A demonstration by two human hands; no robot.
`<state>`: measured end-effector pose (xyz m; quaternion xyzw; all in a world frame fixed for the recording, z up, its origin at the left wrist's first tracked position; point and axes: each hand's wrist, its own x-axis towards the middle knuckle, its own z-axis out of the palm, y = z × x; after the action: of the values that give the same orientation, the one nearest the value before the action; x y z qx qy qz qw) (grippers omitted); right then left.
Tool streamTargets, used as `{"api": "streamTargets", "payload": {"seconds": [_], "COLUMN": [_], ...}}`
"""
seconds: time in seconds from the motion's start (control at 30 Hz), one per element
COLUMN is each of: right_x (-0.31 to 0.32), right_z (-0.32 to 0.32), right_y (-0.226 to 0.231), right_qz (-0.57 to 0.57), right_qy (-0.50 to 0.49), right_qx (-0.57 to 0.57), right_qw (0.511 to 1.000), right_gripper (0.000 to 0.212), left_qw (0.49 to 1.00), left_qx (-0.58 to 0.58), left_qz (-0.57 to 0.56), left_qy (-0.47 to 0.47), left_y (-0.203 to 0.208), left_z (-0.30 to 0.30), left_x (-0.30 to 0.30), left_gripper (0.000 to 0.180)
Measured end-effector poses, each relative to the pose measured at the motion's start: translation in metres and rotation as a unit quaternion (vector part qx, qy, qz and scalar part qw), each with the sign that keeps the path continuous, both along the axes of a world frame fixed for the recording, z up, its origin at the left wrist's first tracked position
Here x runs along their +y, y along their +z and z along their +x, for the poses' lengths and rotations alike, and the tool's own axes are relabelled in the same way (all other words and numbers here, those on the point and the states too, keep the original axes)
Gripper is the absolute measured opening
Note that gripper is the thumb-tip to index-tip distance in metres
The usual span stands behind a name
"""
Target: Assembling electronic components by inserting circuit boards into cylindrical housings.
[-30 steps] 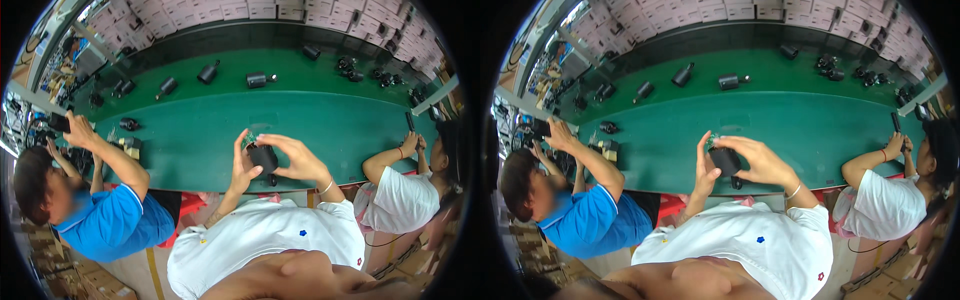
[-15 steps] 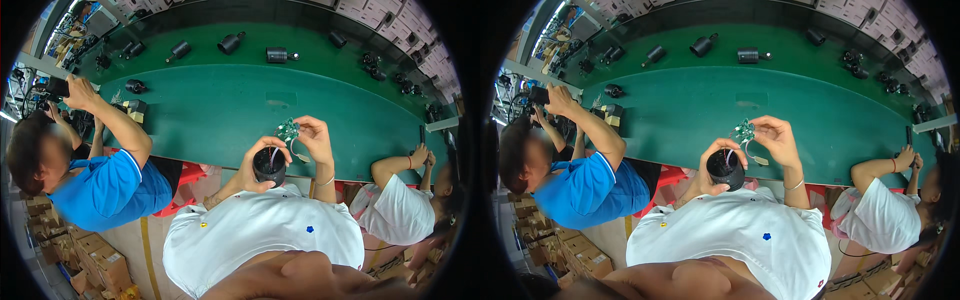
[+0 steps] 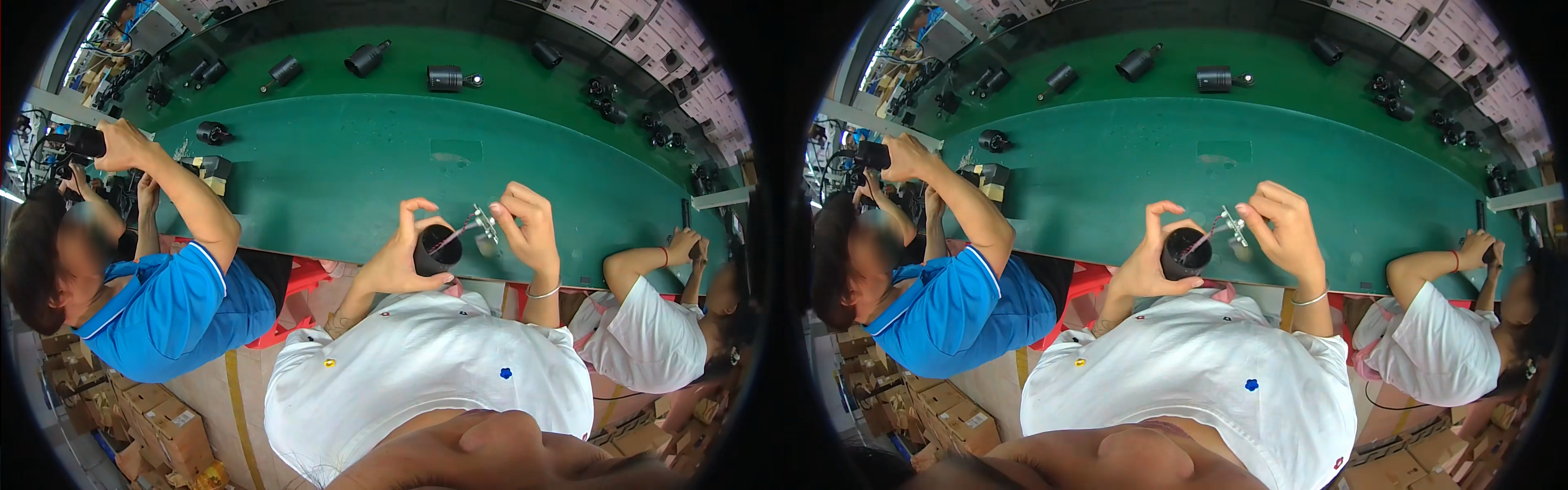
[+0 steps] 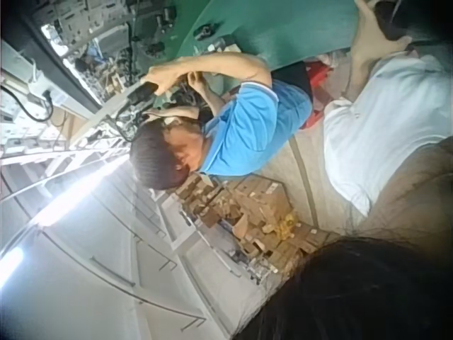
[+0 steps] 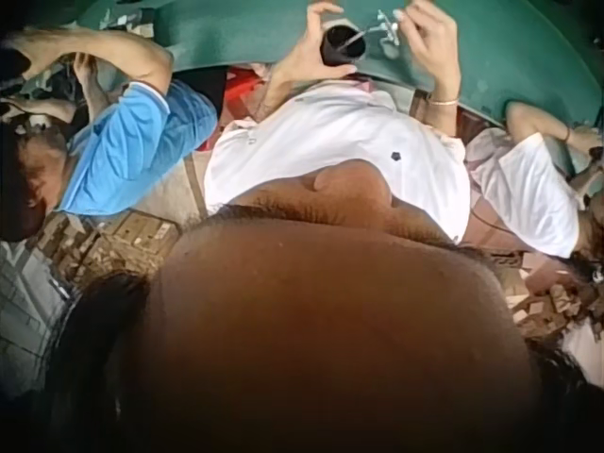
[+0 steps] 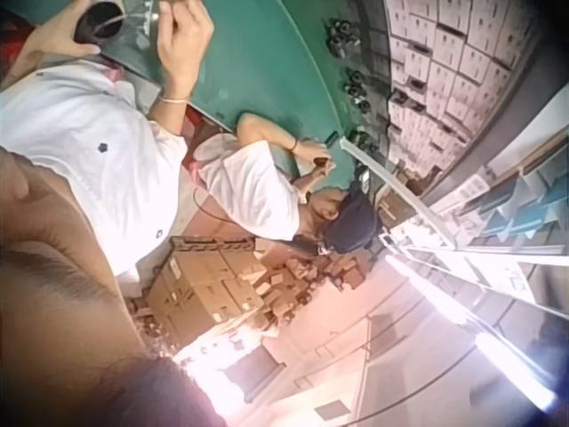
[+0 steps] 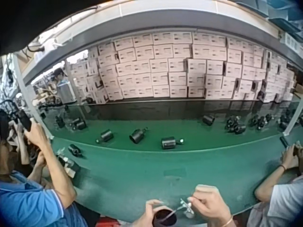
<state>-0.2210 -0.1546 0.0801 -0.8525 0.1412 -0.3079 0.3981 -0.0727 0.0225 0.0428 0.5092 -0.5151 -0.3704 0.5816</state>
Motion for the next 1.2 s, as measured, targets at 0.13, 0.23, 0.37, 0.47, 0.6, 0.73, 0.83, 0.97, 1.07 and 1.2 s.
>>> {"api": "streamTargets", "payload": {"seconds": [0.13,0.23,0.37,0.47,0.6,0.73,0.83,0.97,1.07,1.2], "right_x": [-0.009,-0.019,0.011,0.043,0.047,0.060,0.052,0.044,0.041,0.037], "right_z": [0.003,0.019,0.035,0.045,0.032,0.034,0.036,0.036,0.035,0.028], "right_y": [-0.001,-0.018,-0.046,-0.038,-0.050,-0.027,-0.037,-0.046,-0.047,-0.028], "right_qz": [0.041,0.156,0.257,0.406,0.686,0.651,0.616,0.566,0.525,0.429], "right_qy": [0.060,0.141,0.151,0.081,0.177,0.069,0.095,0.118,0.105,0.000], "right_qx": [0.065,0.150,0.033,-0.075,-0.147,-0.191,-0.217,-0.251,-0.272,-0.277], "right_qw": [0.995,0.966,0.954,0.907,0.690,0.732,0.751,0.776,0.799,0.860], "right_gripper": [0.018,0.023,0.018,0.006,0.009,0.010,0.013,0.018,0.026,0.027], "left_qw": [0.998,0.982,0.962,0.950,0.940,0.902,0.860,0.780,0.678,0.757], "left_qx": [-0.043,0.113,0.210,0.258,0.303,0.403,0.473,0.564,0.641,0.600], "left_qz": [-0.013,-0.048,-0.091,-0.112,-0.136,-0.128,-0.128,-0.140,-0.178,-0.094], "left_qy": [-0.052,-0.140,-0.151,-0.133,-0.079,-0.088,-0.147,-0.232,-0.312,-0.241], "left_y": [-0.001,0.002,0.001,0.005,0.009,0.004,-0.004,-0.014,-0.018,0.000], "left_z": [-0.003,-0.013,-0.016,-0.017,-0.017,-0.018,-0.022,-0.025,-0.022,-0.013], "left_x": [-0.001,-0.004,-0.005,-0.005,-0.007,-0.010,-0.012,-0.020,-0.027,-0.017], "left_gripper": [0.080,0.077,0.077,0.077,0.077,0.079,0.080,0.082,0.085,0.094]}}
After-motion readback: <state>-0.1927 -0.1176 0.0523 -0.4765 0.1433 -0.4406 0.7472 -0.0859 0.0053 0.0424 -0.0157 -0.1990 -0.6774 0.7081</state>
